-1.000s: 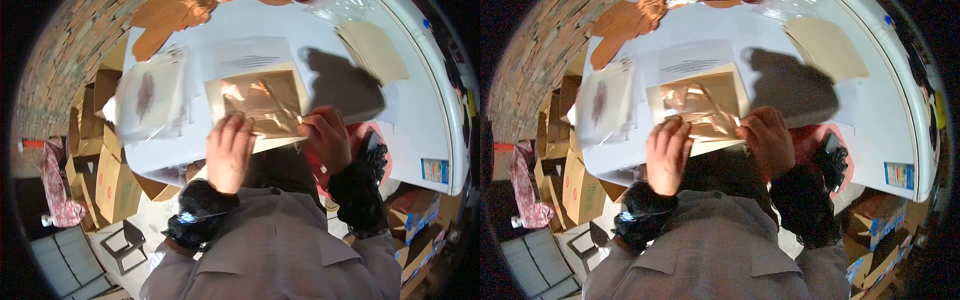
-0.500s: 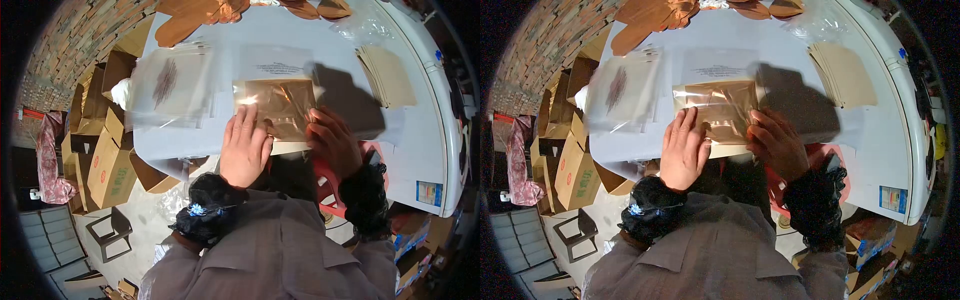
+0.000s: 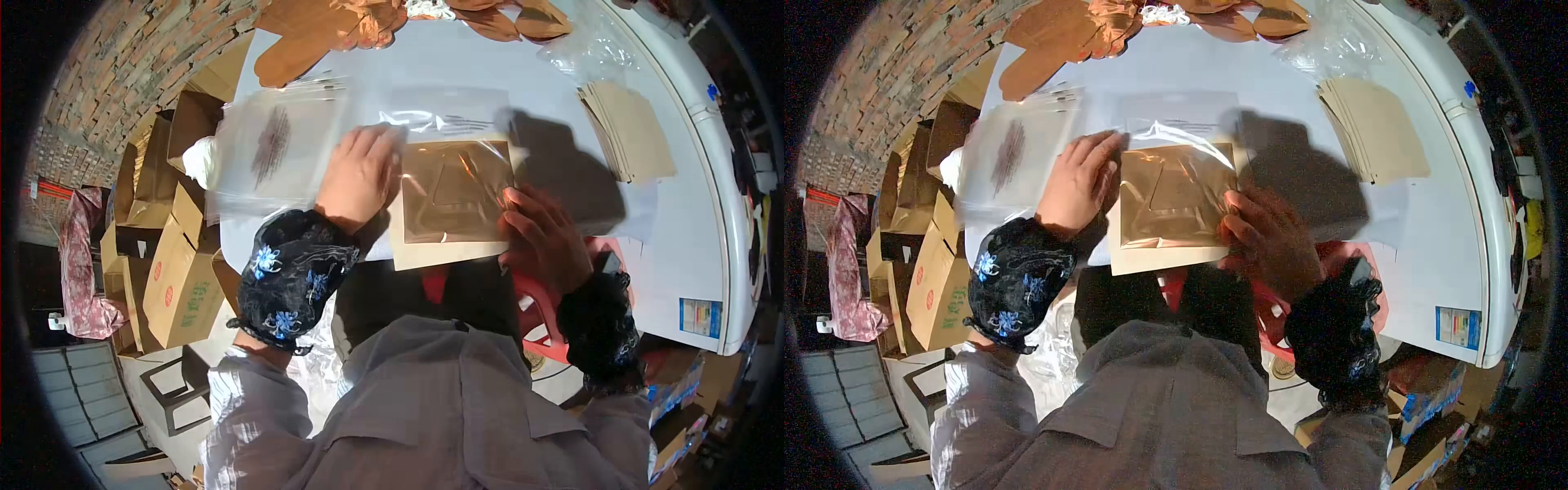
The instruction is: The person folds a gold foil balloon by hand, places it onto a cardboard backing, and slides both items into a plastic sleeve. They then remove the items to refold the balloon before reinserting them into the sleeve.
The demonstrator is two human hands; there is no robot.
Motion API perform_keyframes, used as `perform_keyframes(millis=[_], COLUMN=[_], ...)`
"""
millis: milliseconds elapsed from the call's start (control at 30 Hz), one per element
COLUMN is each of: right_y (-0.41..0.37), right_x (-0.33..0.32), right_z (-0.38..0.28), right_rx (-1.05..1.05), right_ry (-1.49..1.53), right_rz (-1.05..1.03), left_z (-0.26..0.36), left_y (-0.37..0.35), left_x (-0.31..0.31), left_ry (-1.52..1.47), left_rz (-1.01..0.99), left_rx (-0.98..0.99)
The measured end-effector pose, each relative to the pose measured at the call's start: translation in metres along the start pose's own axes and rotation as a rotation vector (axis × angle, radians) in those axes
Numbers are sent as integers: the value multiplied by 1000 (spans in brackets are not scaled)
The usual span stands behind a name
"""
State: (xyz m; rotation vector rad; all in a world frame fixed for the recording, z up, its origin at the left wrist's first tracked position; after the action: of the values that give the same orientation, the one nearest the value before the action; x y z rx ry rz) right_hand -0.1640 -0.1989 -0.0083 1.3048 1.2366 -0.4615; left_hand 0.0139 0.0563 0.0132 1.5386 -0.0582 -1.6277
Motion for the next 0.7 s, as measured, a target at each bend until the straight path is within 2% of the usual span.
perform_keyframes(millis=[100, 233, 267, 367, 400, 500, 533, 600, 633, 667, 700], right_y=[2, 6, 7, 4, 1, -3, -3, -4, -5, -6, -7], right_x=[-3, -4, -3, -1, 0, 1, 1, 1, 1, 1, 2], right_z=[-5, -8, -7, -5, -4, -5, -6, -6, -5, -5, -5], right_rx=[15, 27, 22, 19, 26, 39, 45, 43, 45, 47, 53], right_ry=[-7, 11, 17, 26, 23, 15, 11, -1, -7, -12, -21], right_rz=[-9, -21, -20, -20, -21, -28, -31, -13, -5, -5, -2], left_z=[-6, -29, -34, -49, -53, -33, -36, -58, -46, -36, -41], left_y=[-6, -8, -9, 3, 6, 29, 31, 34, 45, 53, 49], left_x=[14, 14, 15, 8, 11, 1, 10, 26, 16, 0, 7], left_ry=[163, -179, -292, -254, -363, -471, -572, -606, -624, -540, -700], left_rz=[-25, -39, 25, -20, -25, -181, -166, -241, -282, -411, -403], left_rx=[-12, -174, -297, -314, -394, -670, -756, -790, -806, -748, -858])
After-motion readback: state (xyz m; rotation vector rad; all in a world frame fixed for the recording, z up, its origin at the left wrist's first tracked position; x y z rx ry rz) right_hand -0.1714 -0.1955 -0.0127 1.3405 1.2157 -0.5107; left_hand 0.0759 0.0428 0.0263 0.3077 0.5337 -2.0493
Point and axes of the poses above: each hand's wrist, its own y-axis towards the middle knuckle, its own x-axis out of the palm, z = x × y, the point moved 1 cm from there along y, towards the middle knuckle, and after that the axes turned 6 degrees about z, right-handed, at the moved point
